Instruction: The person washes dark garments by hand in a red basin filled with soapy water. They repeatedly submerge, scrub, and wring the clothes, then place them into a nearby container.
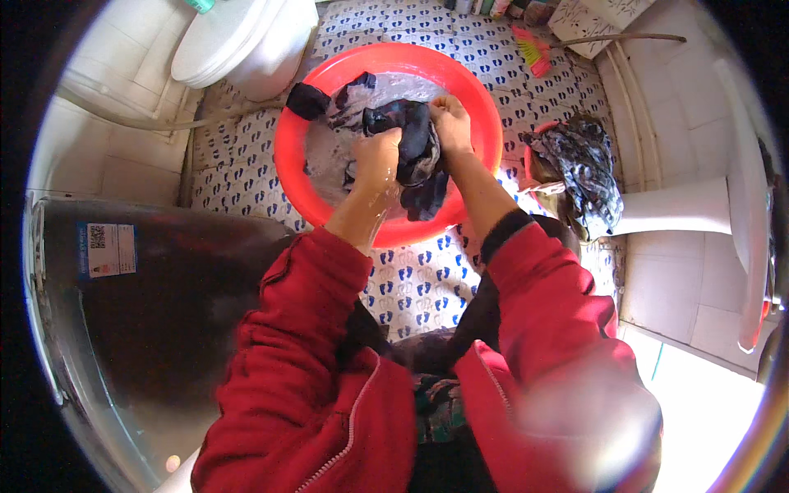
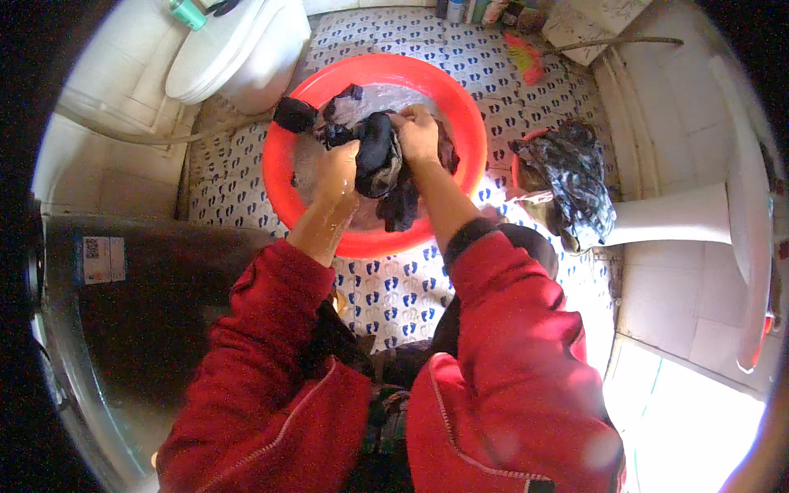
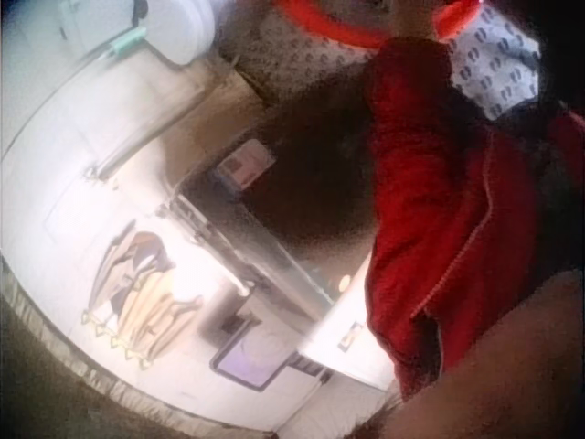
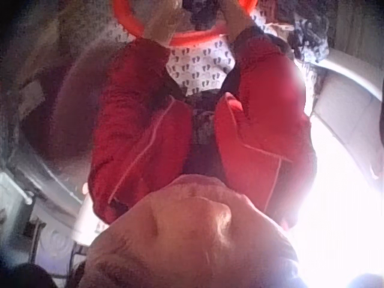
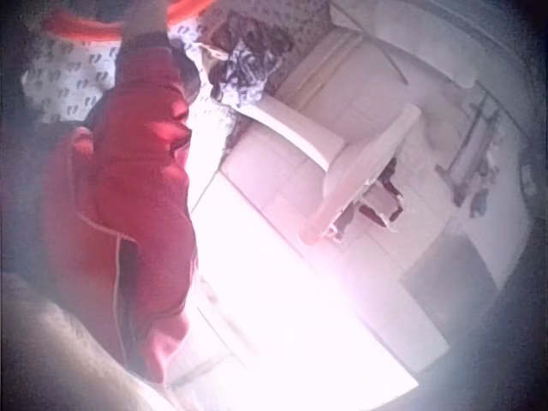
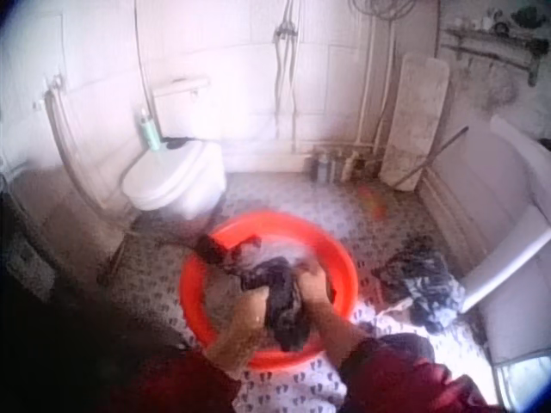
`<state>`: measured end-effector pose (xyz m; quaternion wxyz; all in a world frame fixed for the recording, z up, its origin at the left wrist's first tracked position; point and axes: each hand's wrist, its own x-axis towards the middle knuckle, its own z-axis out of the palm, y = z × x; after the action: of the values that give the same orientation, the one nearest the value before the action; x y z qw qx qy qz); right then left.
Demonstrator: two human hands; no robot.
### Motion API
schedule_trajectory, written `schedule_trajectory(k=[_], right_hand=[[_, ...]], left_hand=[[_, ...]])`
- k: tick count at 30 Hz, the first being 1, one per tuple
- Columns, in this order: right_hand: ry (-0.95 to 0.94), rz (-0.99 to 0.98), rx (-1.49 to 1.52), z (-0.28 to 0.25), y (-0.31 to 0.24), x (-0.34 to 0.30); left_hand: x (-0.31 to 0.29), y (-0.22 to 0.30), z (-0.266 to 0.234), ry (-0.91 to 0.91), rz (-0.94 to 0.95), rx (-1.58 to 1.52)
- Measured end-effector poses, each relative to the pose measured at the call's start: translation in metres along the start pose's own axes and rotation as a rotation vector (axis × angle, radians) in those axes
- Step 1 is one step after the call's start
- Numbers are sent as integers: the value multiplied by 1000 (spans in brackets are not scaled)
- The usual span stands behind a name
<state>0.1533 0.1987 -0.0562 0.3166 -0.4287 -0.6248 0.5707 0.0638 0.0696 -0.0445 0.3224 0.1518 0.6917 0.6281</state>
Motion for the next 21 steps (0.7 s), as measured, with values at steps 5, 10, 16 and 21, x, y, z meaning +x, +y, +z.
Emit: schedule_trajectory(k=[5,10,16,21], right_hand=[[-165,-379,-66,22,-59,-48],[-121,-273,-278,26,-55,-66],[-534,570,633,39,30,-22],[-632,622,544,37,-28,-36]], left_hand=[[27,-15,-51,-107,-7,-281],[-15,37,-27,336,-127,-458],[-44,76,-18,100,341,-239],[-26,65,-36,-215,560,-239]])
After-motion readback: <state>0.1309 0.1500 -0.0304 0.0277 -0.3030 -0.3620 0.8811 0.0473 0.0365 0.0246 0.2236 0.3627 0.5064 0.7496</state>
